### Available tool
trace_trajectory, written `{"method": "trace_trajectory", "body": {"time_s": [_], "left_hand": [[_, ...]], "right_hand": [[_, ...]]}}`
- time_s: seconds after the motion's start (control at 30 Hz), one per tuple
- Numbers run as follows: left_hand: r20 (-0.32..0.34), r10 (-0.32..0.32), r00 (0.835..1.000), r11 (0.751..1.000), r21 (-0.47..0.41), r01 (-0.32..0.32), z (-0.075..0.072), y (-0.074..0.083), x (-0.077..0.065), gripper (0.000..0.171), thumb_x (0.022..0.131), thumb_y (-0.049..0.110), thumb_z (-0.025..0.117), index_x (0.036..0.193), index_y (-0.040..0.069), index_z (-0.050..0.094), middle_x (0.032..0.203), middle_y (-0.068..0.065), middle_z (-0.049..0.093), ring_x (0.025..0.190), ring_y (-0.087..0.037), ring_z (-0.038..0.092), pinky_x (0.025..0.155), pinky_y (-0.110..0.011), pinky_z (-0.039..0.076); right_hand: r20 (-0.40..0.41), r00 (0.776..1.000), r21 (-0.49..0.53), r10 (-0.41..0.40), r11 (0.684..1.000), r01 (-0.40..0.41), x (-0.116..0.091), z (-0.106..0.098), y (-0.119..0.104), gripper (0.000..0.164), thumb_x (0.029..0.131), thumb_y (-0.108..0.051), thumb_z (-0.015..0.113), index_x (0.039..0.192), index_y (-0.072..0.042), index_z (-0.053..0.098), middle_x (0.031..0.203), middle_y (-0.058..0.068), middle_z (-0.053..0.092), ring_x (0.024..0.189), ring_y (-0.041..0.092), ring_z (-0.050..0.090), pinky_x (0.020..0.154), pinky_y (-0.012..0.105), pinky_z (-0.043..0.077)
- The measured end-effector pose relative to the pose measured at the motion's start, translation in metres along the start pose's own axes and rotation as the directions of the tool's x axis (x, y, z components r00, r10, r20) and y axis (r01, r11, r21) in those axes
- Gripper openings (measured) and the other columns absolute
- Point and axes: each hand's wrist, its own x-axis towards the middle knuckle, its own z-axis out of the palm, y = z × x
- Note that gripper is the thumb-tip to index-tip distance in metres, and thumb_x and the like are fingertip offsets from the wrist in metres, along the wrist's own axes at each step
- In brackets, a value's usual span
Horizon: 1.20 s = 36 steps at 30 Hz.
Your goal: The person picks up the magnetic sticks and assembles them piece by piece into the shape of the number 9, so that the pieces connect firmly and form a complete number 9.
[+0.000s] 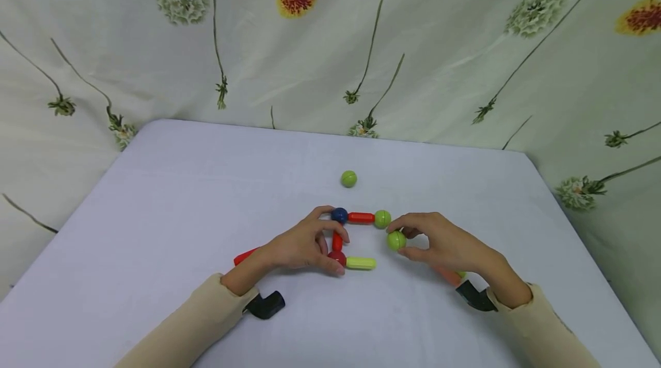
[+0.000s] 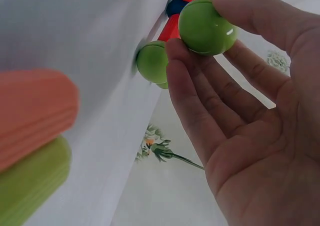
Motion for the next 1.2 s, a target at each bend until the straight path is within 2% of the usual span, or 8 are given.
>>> {"method": "trace_trajectory", "body": {"time_s": [0.43,0.63,1.2], "left_hand": [[0.0,-0.017,1.0,1.0,-0.004,0.017,0.001,0.002,0.0,0.044,0.074,0.026,0.09,0.112,0.025,0.069,0.159,-0.008,0.023,0.076,-0.012,0.064,0.074,-0.027,0.051],[-0.002,-0.014,1.0,1.0,-0.003,0.014,0.001,0.002,0.001,0.044,0.074,0.026,0.09,0.112,0.024,0.069,0.159,-0.009,0.023,0.076,-0.013,0.064,0.073,-0.028,0.052],[-0.008,-0.003,1.0,1.0,-0.018,0.003,0.001,0.003,0.001,0.044,0.073,0.024,0.09,0.112,0.022,0.069,0.158,-0.01,0.024,0.075,-0.012,0.065,0.072,-0.026,0.052]], "right_hand": [[0.113,0.993,0.002,0.018,1.0,-0.019,-0.001,0.006,0.002,0.03,0.089,-0.014,0.074,0.116,-0.02,0.064,0.111,-0.014,0.066,0.102,0.008,0.065,0.092,0.036,0.054],[0.117,0.993,-0.021,0.012,1.0,-0.009,0.0,0.007,-0.002,0.03,0.088,-0.015,0.076,0.114,-0.022,0.064,0.111,-0.014,0.066,0.102,0.01,0.065,0.092,0.037,0.054],[0.147,0.989,-0.004,-0.008,1.0,0.008,0.003,0.016,-0.008,0.029,0.087,-0.015,0.077,0.112,-0.022,0.066,0.109,-0.015,0.066,0.099,0.005,0.064,0.092,0.035,0.054]]}}
